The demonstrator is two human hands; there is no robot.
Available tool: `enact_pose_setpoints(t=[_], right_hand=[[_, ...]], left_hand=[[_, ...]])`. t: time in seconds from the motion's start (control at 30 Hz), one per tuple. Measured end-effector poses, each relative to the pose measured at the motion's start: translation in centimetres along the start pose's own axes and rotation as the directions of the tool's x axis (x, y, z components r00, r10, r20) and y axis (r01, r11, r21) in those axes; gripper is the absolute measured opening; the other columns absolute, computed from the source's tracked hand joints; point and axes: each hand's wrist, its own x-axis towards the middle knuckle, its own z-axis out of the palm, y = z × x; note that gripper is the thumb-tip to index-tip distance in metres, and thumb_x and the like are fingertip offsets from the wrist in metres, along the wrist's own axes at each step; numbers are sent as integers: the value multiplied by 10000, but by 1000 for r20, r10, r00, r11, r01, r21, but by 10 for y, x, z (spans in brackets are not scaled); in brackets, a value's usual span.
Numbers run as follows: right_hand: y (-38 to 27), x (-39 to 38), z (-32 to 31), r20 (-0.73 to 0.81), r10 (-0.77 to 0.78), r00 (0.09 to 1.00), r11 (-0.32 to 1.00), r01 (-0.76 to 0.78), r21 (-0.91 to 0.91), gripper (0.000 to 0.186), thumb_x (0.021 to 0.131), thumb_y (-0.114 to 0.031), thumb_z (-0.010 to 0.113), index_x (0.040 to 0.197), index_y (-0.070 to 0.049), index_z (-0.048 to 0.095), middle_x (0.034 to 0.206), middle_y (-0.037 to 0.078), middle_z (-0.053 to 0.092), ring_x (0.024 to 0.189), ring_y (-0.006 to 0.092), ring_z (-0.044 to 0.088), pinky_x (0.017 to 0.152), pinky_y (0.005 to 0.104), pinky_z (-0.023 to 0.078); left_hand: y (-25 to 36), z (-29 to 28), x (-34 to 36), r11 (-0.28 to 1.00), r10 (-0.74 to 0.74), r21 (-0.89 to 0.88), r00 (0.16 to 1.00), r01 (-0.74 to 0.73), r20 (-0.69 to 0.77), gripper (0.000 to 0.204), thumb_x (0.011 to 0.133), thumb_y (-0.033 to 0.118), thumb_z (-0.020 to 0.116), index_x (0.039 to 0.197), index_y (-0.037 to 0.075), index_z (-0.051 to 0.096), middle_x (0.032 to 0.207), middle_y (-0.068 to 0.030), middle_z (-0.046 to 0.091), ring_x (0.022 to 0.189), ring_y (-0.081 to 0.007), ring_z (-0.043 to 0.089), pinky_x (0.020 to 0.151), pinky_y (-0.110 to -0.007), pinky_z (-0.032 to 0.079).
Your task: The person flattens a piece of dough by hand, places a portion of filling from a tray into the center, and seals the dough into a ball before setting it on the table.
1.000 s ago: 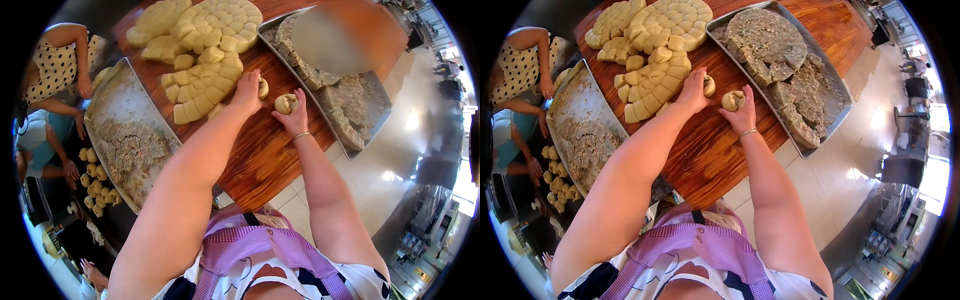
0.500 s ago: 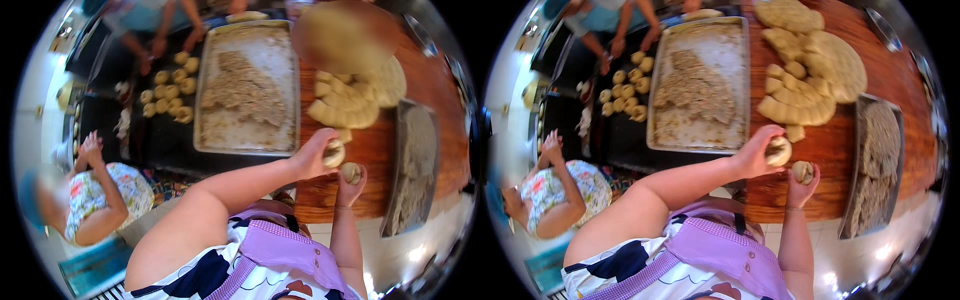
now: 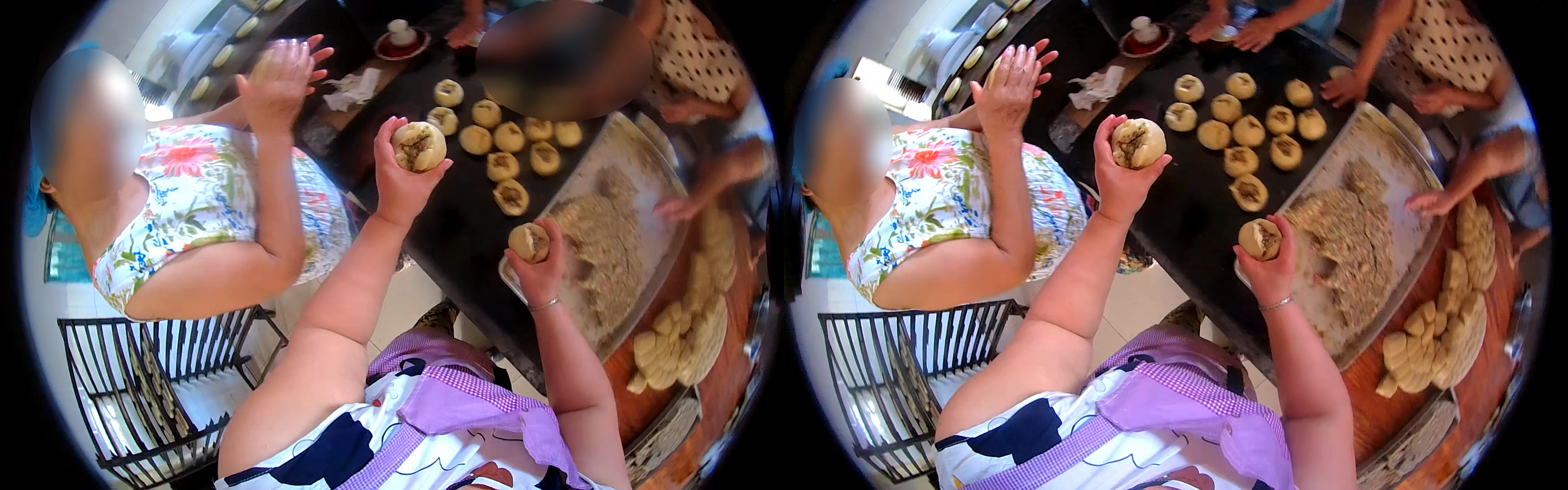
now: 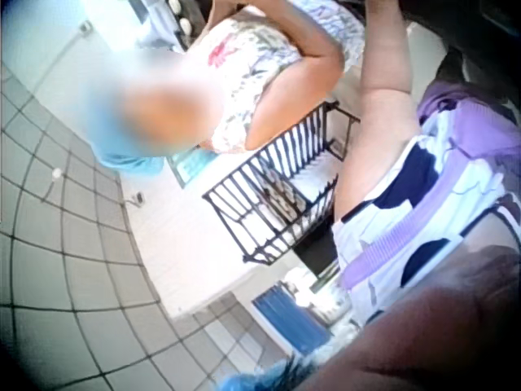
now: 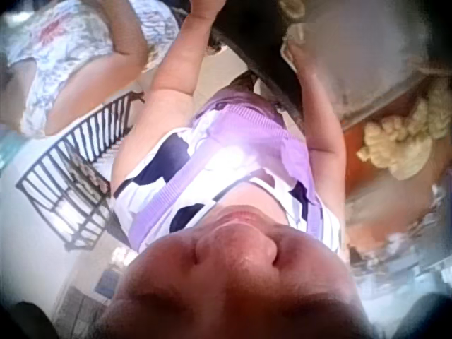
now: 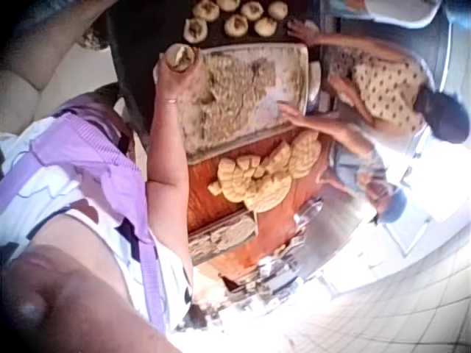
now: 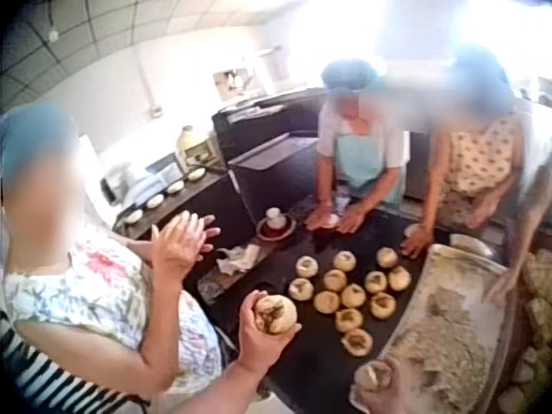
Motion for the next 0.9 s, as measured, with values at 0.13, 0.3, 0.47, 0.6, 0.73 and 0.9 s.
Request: enact_pose_setpoints(t=[0.13,0.3,0.47,0.6,0.73,0.9], right_hand=[[4,41,73,116,75,991,992,-85,91,812,666,-3,842,1361,-26,422,1275,101,524,1164,208,538,1010,326,450],[23,87,128,123,-17,992,996,28,-82,791,673,-83,868,1344,-45,450,1300,118,528,1191,228,525,1021,338,432],[46,130,135,321,33,946,752,188,-631,789,703,-237,849,1364,-65,454,1375,137,503,1343,337,408,1128,470,299],[50,128,108,329,-80,941,690,291,-663,678,798,-262,776,1368,-63,467,1376,130,514,1360,340,390,1126,479,288],[18,83,69,278,402,872,880,-452,145,561,960,-352,610,1404,-54,438,1376,111,515,1257,261,515,1006,374,434],[-71,27,15,731,364,577,30,-792,610,605,998,-542,426,1347,-50,464,1292,105,565,1198,250,565,1001,379,477]], left_hand=[[-21,-30,29,1000,-13,1,998,13,-55,929,634,60,899,1388,26,356,1331,-129,481,1227,-222,493,1056,-344,414],[-43,-37,27,968,-154,-215,984,131,-93,858,681,46,878,1376,29,376,1326,-114,481,1203,-213,500,1037,-336,432],[-55,-43,-10,891,-388,-258,922,373,-10,833,701,-18,842,1389,19,374,1285,-89,495,1156,-188,530,1000,-319,461],[-47,-37,-43,798,-505,-286,847,531,164,835,693,4,854,1385,24,388,1272,-77,522,1149,-184,547,998,-318,467],[-2,-23,-58,664,-413,-319,687,676,598,940,614,28,910,1401,30,396,1366,-92,514,1232,-186,517,1035,-332,447],[69,10,-51,953,-96,-82,546,292,832,1089,599,353,916,1452,13,330,1411,-126,476,1319,-261,432,1119,-412,324]])
